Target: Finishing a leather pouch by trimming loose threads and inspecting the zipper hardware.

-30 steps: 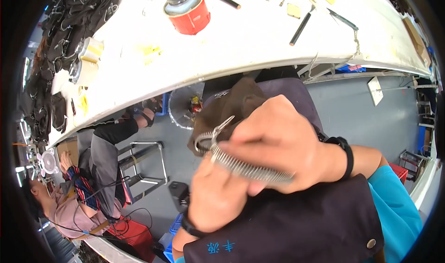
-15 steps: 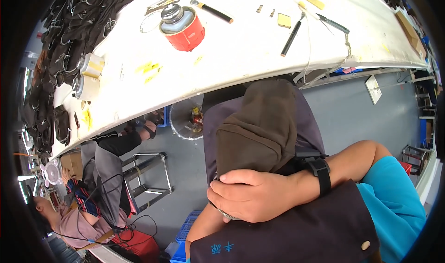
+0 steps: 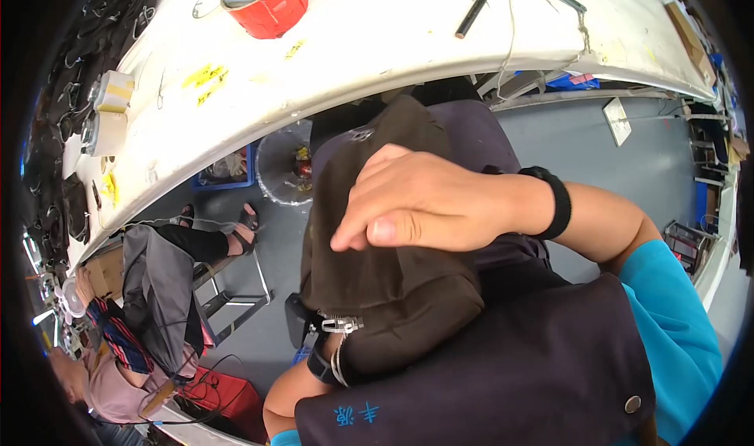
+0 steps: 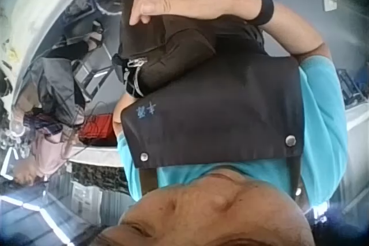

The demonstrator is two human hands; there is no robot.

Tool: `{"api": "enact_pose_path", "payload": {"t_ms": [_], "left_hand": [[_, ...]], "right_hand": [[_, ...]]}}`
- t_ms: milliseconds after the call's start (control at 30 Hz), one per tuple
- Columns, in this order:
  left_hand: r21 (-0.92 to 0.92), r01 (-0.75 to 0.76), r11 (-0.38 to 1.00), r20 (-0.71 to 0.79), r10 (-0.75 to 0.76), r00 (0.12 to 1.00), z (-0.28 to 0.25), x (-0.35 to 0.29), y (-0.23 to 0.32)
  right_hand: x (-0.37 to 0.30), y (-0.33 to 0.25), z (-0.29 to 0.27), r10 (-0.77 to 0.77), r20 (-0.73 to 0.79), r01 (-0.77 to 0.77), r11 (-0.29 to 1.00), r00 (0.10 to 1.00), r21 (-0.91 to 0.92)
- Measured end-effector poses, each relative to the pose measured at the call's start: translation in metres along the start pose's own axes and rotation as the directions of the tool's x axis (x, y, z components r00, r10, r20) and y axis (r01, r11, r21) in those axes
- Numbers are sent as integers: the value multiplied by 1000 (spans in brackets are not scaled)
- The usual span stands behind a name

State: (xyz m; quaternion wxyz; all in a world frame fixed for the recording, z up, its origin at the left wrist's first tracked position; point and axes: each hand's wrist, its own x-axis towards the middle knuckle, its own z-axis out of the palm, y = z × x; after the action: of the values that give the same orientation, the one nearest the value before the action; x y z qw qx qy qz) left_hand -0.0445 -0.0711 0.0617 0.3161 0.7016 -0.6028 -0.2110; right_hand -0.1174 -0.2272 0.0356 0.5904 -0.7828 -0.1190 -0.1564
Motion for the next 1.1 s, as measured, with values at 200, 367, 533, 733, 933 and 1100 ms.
{"api": "enact_pose_path", "payload": {"t_ms": [200,367,533,733,933,1100], "left_hand": [[14,8,1000,41,-8,999,2,-1,0],[30,17,999,61,-19,998,0,-3,1],[61,9,998,70,-13,997,-4,-1,-1],[98,-19,995,98,9,995,-3,6,3],[4,-57,998,-17,57,998,0,13,12],[-118,-80,990,-136,63,989,11,8,2]], "right_hand": [[-17,4,31,-3,-126,26,982,992,187],[-25,9,42,40,-161,0,970,986,243],[-29,12,41,5,-183,34,977,983,209],[-21,18,33,350,-162,-296,912,923,284],[-7,36,43,630,-40,-624,775,776,94],[-22,54,49,684,-89,-672,728,724,135]]}}
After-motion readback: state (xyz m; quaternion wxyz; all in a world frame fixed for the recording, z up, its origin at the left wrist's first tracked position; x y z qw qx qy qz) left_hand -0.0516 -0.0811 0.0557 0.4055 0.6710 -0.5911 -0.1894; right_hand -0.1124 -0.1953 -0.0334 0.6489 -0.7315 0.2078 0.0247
